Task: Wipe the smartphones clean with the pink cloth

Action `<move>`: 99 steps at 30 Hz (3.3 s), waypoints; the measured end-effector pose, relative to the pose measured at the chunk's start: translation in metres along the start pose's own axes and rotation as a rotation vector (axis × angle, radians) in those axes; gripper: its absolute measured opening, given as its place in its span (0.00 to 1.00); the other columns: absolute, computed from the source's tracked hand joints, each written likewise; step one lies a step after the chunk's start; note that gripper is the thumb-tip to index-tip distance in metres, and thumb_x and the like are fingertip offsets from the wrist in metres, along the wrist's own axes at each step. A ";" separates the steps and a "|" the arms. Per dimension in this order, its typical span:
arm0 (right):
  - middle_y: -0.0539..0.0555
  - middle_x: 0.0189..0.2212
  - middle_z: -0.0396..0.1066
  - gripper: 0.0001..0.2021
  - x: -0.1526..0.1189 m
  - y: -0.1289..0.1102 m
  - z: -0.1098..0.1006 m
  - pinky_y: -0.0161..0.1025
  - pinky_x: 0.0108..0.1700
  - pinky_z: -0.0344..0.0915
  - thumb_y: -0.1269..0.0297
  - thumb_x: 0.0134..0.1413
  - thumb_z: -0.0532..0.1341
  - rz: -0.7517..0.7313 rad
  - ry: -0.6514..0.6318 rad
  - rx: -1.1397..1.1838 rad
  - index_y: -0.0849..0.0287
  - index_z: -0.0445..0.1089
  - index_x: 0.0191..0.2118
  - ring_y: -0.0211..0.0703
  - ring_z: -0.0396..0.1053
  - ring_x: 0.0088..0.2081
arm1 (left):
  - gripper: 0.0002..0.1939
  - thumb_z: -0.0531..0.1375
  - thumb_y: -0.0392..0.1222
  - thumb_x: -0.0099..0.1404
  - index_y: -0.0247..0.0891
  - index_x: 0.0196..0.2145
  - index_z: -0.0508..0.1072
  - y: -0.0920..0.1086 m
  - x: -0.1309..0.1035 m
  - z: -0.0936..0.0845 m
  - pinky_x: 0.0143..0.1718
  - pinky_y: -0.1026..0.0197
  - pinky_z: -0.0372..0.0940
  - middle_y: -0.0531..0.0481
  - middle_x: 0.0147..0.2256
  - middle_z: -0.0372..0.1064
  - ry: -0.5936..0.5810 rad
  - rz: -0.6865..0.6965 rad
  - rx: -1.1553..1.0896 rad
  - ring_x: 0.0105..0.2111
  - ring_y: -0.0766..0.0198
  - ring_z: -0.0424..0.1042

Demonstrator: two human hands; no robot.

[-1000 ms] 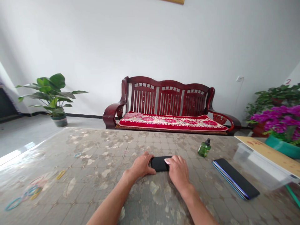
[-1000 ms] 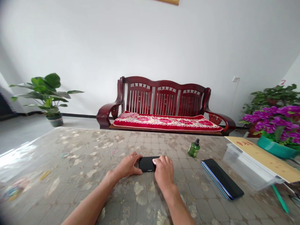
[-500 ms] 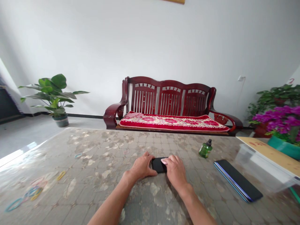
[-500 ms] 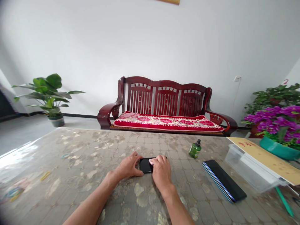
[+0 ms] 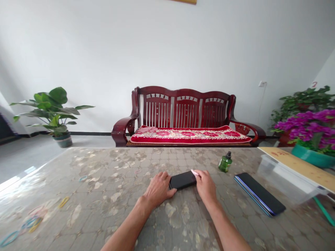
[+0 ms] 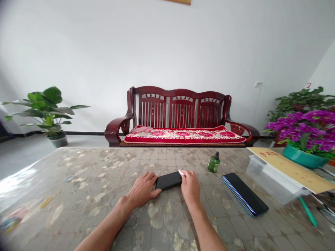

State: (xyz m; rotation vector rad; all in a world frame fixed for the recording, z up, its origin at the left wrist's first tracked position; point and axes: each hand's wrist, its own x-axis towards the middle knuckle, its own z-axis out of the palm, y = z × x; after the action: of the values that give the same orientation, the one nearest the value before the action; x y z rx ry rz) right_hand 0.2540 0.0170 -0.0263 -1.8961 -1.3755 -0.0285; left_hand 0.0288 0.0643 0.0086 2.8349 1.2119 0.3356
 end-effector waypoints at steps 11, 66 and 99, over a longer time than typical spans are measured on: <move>0.54 0.38 0.75 0.19 0.010 -0.013 -0.021 0.39 0.42 0.63 0.50 0.58 0.53 0.087 0.041 0.232 0.54 0.77 0.41 0.46 0.71 0.40 | 0.17 0.50 0.46 0.75 0.38 0.37 0.76 -0.011 0.000 0.002 0.43 0.60 0.65 0.47 0.37 0.73 0.040 0.053 -0.097 0.40 0.58 0.73; 0.51 0.41 0.73 0.11 -0.014 -0.063 -0.012 0.41 0.48 0.56 0.70 0.63 0.59 -0.586 0.146 -0.202 0.48 0.73 0.47 0.43 0.64 0.43 | 0.10 0.49 0.41 0.74 0.43 0.40 0.68 -0.007 0.003 0.002 0.39 0.64 0.66 0.51 0.35 0.75 0.161 -0.053 -0.214 0.37 0.63 0.75; 0.53 0.37 0.72 0.09 0.003 -0.029 -0.025 0.41 0.44 0.54 0.71 0.62 0.59 -0.364 0.222 -0.186 0.51 0.74 0.41 0.45 0.64 0.39 | 0.08 0.57 0.40 0.70 0.41 0.38 0.76 0.041 0.059 -0.041 0.43 0.60 0.62 0.47 0.38 0.76 -0.081 0.057 0.081 0.43 0.56 0.71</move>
State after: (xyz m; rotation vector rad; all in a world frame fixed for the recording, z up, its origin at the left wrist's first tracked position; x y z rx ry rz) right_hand 0.2414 0.0082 0.0089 -1.7029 -1.5851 -0.5468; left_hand 0.0886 0.0765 0.0645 2.9247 1.1574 0.1758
